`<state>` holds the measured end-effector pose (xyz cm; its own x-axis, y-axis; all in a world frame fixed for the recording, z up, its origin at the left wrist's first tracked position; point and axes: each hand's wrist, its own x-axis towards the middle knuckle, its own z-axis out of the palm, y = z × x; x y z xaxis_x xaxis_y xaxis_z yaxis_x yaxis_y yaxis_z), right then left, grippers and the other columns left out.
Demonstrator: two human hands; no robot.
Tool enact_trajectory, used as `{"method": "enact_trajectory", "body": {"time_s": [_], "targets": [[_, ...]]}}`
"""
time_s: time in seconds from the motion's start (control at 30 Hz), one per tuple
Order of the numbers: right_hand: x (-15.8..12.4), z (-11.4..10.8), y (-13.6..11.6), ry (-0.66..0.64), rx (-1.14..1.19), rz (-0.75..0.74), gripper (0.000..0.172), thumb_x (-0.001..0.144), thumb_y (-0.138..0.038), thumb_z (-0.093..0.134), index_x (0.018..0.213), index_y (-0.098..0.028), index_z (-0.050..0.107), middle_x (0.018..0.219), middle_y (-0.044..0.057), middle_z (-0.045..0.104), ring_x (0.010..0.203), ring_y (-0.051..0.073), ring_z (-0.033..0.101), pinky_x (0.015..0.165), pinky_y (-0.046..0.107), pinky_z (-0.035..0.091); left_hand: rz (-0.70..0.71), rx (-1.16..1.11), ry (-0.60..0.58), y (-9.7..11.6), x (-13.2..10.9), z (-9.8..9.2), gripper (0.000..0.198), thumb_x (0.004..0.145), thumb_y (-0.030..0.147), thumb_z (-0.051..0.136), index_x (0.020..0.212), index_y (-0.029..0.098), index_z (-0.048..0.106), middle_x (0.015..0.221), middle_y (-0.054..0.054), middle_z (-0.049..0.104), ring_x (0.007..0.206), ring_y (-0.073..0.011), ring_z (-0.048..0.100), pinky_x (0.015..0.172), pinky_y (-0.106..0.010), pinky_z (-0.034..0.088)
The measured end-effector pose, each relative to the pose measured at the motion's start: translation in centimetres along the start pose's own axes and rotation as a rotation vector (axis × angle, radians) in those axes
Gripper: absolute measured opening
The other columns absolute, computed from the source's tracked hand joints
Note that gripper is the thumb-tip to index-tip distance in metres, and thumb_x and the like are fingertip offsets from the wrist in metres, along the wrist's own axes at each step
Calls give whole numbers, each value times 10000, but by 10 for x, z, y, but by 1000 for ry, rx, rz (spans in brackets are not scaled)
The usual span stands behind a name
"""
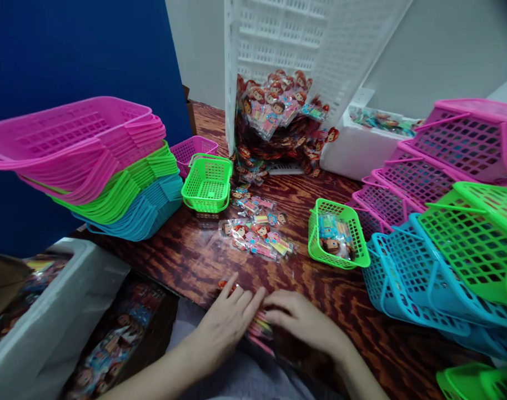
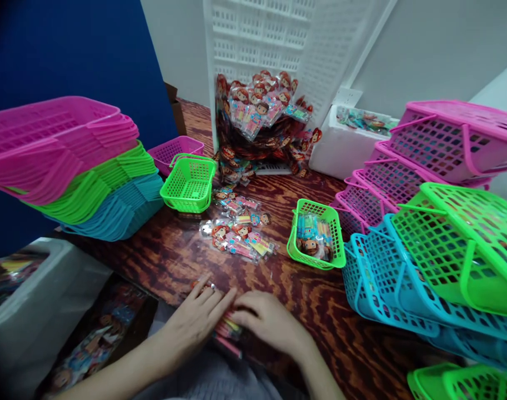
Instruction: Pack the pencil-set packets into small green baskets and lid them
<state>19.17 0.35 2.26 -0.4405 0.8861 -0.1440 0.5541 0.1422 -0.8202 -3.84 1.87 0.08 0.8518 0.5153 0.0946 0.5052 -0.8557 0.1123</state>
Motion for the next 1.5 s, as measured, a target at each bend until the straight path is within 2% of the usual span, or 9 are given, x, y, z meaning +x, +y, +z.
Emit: {"method": "enact_trajectory", "body": {"time_s": [0.13,0.2,0.37,0.57,0.67,0.83,0.93,1.2,1.5], "targets": [[53,-24,33,535,-239,103,320,995,-295,420,1190,-253,670,1163,91,686,1096,274,563,987,444,405,-40,-17,-127,2,7,-8,232,904,144,513,1124,159,584,1085,-92,589,999,-263,522,1007,-478,404],[78,-25,48,600,-432,192,387,952,-272,483,1323,-226,582,1256,133,631,1176,305,495,1003,490,371,-55,-51,-146,3,6,-6,224,909,158,528,1129,174,568,1113,-91,581,1021,-263,517,963,-454,421],[89,-14,61,484,-573,213,493,880,-171,523,1373,-168,512,1167,143,599,1101,291,503,926,422,414,-69,-63,-114,2,3,3,260,932,176,521,1190,173,542,1127,-87,594,1016,-256,525,966,-439,395],[69,-15,34,449,-509,80,328,824,-47,475,1058,-203,644,997,69,577,967,229,545,865,331,445,-63,-56,-146,2,8,-5,203,937,177,510,1135,166,558,1028,-81,602,911,-246,533,856,-413,417],[74,-3,12,511,-609,-8,326,912,-86,425,1143,-186,633,1019,100,575,977,247,532,865,358,439,-62,-50,-115,2,8,-3,211,934,173,508,1140,167,552,1033,-85,596,921,-248,529,853,-411,413],[81,17,-6,250,-670,-70,343,943,-251,545,1277,-197,597,1239,157,588,1146,318,504,958,472,420,-73,-48,-71,4,4,2,252,931,164,493,1177,150,542,1110,-109,591,992,-255,522,925,-428,393],[80,12,1,220,-511,-51,442,943,-384,580,1359,-242,535,1407,127,517,1294,308,441,1065,488,374,-71,-54,-43,4,3,1,272,933,163,491,1202,148,530,1148,-108,580,1038,-260,508,951,-426,380],[88,1,15,202,-673,73,599,857,-198,654,1416,-195,438,1322,141,560,1236,332,456,1036,516,356,-61,-85,-63,4,2,-2,231,917,146,498,1144,151,540,1035,-74,575,912,-245,503,860,-419,408],[56,17,3,267,-705,19,31,928,-229,568,940,-217,594,986,99,609,944,283,510,821,427,411,-70,-83,-46,5,0,4,238,937,149,476,1166,154,541,1094,-96,585,963,-255,514,908,-442,398]]}}
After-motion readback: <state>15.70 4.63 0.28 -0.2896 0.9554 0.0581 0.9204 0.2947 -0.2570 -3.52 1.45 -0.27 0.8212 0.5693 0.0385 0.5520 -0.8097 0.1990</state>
